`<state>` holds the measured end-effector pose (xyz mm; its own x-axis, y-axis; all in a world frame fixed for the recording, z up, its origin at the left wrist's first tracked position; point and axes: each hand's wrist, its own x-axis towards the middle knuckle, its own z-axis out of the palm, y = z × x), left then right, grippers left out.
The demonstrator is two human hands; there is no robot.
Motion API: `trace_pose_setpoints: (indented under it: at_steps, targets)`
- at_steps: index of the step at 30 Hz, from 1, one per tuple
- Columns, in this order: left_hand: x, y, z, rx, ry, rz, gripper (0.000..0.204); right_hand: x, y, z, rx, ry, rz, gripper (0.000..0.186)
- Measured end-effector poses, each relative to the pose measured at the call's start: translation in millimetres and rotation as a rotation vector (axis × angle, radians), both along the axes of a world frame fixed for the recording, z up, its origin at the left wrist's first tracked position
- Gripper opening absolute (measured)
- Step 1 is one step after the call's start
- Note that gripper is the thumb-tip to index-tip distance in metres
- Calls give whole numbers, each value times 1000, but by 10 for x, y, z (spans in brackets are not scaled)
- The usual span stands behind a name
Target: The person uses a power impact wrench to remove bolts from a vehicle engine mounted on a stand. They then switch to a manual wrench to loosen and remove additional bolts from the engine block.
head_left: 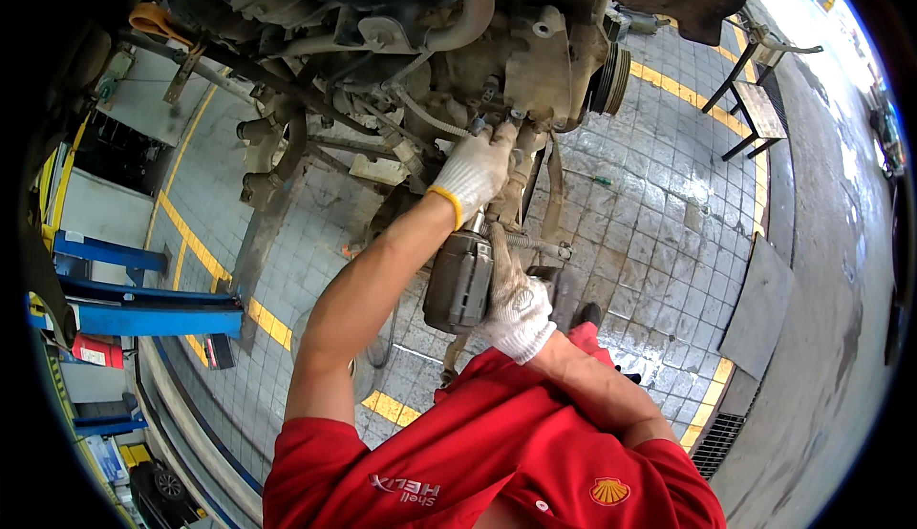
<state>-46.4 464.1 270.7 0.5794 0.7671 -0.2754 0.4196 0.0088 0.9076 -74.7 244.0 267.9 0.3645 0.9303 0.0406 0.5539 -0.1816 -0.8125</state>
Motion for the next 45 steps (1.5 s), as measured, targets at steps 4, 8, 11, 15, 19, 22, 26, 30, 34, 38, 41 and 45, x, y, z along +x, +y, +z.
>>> trace_pose_setpoints:
  at_steps: [4, 8, 11, 15, 19, 22, 26, 30, 34, 38, 41, 45]
  targets:
    - [102, -30, 60, 332, 181, -86, 43, -23, 68, -307, 98, 46, 16, 120]
    - [43, -2, -16, 183, 0, -92, 42, 1, 75, -315, 67, 27, 24, 123]
    - [-26, 85, -150, 162, -73, -140, 41, -8, 76, -231, -41, 10, 51, 123]
    - [53, 16, 34, 12, -11, -104, 39, -28, 115, -305, -108, -28, 58, 123]
    - [-18, -225, 393, -208, -80, -2, 39, -50, 87, -208, -98, -15, 45, 124]
    - [-75, -229, 444, -287, -124, 0, 39, -49, 79, -229, -89, -18, 53, 124]
    - [-28, -227, 489, -342, -126, 28, 38, -96, 28, -311, -52, -7, 20, 126]
    - [81, -55, 329, -382, -193, 63, 38, -96, -38, -131, -179, -62, 26, 133]
    - [136, -40, 450, -541, -326, 70, 31, -70, -77, -30, -165, -113, 15, 135]
    - [135, 25, 391, -662, -379, 43, 26, -112, -110, -189, 19, -122, 31, 135]
    - [73, 86, 346, -656, -288, 49, 27, -128, -141, -86, -107, -106, 71, 131]
    - [74, -10, 384, -650, -252, 81, 34, -86, -193, -77, -117, -78, 113, 138]
